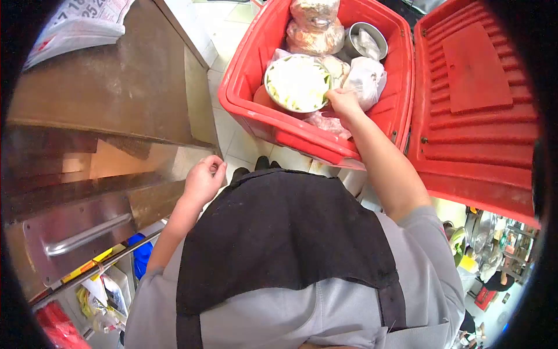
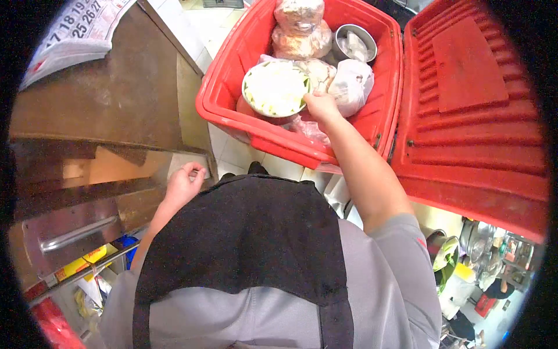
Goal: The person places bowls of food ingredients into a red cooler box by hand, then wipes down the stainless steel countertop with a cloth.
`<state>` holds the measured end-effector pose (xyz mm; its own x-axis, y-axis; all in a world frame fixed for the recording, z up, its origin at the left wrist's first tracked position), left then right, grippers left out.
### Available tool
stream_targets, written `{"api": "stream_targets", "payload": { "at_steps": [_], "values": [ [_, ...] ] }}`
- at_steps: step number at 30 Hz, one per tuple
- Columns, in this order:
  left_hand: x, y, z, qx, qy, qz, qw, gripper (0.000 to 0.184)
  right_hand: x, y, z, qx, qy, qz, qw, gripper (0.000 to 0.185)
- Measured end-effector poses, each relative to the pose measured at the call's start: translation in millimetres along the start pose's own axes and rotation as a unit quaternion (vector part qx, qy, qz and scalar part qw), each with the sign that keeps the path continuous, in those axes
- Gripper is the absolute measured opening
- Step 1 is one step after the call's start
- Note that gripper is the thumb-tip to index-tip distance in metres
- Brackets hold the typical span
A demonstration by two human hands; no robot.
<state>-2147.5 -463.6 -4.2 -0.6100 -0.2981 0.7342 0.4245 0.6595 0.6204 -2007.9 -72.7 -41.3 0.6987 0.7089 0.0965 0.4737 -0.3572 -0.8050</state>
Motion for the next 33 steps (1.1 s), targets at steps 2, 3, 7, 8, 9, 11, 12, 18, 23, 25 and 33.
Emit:
{"api": "stream_targets", "payload": {
  "at_steps": [2,3,7,8,9,11,12,18,23,25,33],
  "values": [
    [6.7,-11.8,12.7,-0.03,0.039,-0.003,0.999,0.024,-7.8,-1.9,7.8,-0.018,-0.034,-0.043,0.998,0.027],
    [10.3,-17.1,20.0,-0.046,0.042,-0.021,0.998,0.023,-11.4,-1.4,11.3,-0.027,-0.055,-0.064,0.996,0.026],
    [23.3,-30.6,42.8,-0.04,0.064,-0.035,0.997,0.023,-19.7,-0.9,22.8,-0.021,-0.105,-0.125,0.986,0.033],
    [25.1,-34.0,51.2,-0.041,0.072,-0.054,0.995,0.021,-20.4,-1.5,22.9,-0.019,-0.109,-0.141,0.984,0.035],
    [27.3,-35.3,61.4,-0.043,0.079,-0.071,0.993,0.02,-19.7,-1.5,23.4,-0.028,-0.121,-0.151,0.981,0.04],
    [29.3,-34.2,82.0,-0.062,0.111,-0.118,0.985,0.014,-17.3,-1.0,23.7,-0.041,-0.132,-0.139,0.981,0.045],
    [32.9,-28.1,92.9,-0.081,0.122,-0.132,0.98,0.014,-16.8,-0.9,22.3,-0.047,-0.138,-0.131,0.981,0.048],
    [59.9,21.7,155.2,-0.188,0.129,-0.176,0.958,0.016,-6.5,2.7,20.1,-0.059,-0.052,-0.149,0.986,0.07],
    [56.0,59.8,186.9,-0.299,0.146,-0.201,0.921,0.013,18.7,-35.5,-73.7,0.232,0.174,-0.229,0.929,0.042],
    [47.3,64.5,209.9,-0.355,0.191,-0.17,0.899,0.011,39.5,-34.2,-131.2,0.233,0.164,-0.2,0.938,0.03],
    [29.6,130.6,203.9,-0.42,0.22,-0.052,0.879,0.015,93.3,43.5,-353.9,0.261,0.404,0.021,0.876,0.016]
  ]
}}
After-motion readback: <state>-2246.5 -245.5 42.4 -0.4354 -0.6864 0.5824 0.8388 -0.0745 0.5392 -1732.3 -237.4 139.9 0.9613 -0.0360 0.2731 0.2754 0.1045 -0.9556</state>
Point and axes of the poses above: each hand's wrist, its own z-axis towards the middle knuckle, its own x-axis out of the back of the hand, y = z × x, the point moved 1 cm from there along z, towards the middle knuckle, and after that the axes turned 3 degrees about -x, right-handed, at the moved point
